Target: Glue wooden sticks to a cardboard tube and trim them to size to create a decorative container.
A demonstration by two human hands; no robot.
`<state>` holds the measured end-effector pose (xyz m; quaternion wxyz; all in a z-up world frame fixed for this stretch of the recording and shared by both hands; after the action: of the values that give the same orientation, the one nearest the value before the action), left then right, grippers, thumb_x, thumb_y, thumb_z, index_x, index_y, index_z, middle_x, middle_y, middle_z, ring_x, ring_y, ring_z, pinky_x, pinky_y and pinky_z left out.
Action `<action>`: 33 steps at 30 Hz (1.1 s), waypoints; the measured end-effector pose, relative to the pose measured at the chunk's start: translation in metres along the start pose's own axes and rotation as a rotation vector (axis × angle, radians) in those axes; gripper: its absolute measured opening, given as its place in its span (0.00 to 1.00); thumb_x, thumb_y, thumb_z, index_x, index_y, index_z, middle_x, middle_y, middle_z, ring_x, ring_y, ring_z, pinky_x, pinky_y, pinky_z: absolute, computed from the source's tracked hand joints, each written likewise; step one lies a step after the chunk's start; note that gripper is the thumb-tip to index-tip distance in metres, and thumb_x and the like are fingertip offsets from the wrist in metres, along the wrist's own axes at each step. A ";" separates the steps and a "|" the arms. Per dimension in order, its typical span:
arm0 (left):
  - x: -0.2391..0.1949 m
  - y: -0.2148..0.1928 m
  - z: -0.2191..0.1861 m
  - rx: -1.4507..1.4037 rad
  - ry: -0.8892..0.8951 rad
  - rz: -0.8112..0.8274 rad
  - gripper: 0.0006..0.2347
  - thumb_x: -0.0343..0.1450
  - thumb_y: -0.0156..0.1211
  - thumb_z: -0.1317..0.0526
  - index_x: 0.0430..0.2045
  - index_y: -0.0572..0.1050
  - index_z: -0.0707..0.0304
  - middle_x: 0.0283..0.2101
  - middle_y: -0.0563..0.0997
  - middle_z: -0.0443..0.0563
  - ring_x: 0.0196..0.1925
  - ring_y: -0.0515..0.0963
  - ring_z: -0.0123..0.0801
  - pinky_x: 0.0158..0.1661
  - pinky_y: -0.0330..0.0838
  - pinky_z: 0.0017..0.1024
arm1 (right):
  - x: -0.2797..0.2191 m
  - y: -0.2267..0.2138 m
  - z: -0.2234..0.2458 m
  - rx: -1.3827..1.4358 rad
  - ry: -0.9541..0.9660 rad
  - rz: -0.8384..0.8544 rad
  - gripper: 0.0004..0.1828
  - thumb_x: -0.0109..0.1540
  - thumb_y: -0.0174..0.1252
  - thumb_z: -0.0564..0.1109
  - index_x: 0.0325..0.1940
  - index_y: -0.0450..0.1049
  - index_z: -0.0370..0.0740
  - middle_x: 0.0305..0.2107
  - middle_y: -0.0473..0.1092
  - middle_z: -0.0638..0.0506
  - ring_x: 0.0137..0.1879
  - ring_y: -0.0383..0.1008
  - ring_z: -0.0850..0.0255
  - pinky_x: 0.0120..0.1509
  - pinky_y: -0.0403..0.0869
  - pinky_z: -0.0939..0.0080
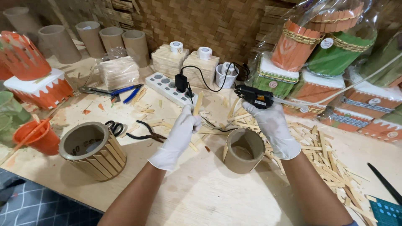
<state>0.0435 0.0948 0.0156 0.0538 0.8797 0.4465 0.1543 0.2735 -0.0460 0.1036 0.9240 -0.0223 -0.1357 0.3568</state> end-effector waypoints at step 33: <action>-0.032 0.012 -0.023 0.014 -0.109 -0.231 0.08 0.66 0.70 0.67 0.37 0.85 0.68 0.30 0.87 0.64 0.15 0.83 0.38 0.15 0.69 0.22 | -0.043 0.029 0.052 -0.253 -0.163 0.235 0.15 0.49 0.80 0.45 0.34 0.81 0.42 0.26 0.77 0.51 0.35 0.76 0.66 0.48 0.73 0.68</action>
<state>0.0276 0.0614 0.0335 0.0894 0.8298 0.5424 0.0958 0.2104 -0.0557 0.1391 0.8517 -0.1247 -0.2504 0.4432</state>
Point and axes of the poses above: each hand's wrist, its own x-axis towards the middle knuckle, its own y-axis out of the palm, z = x × y, the point moved 10 cm from there along x, towards the middle knuckle
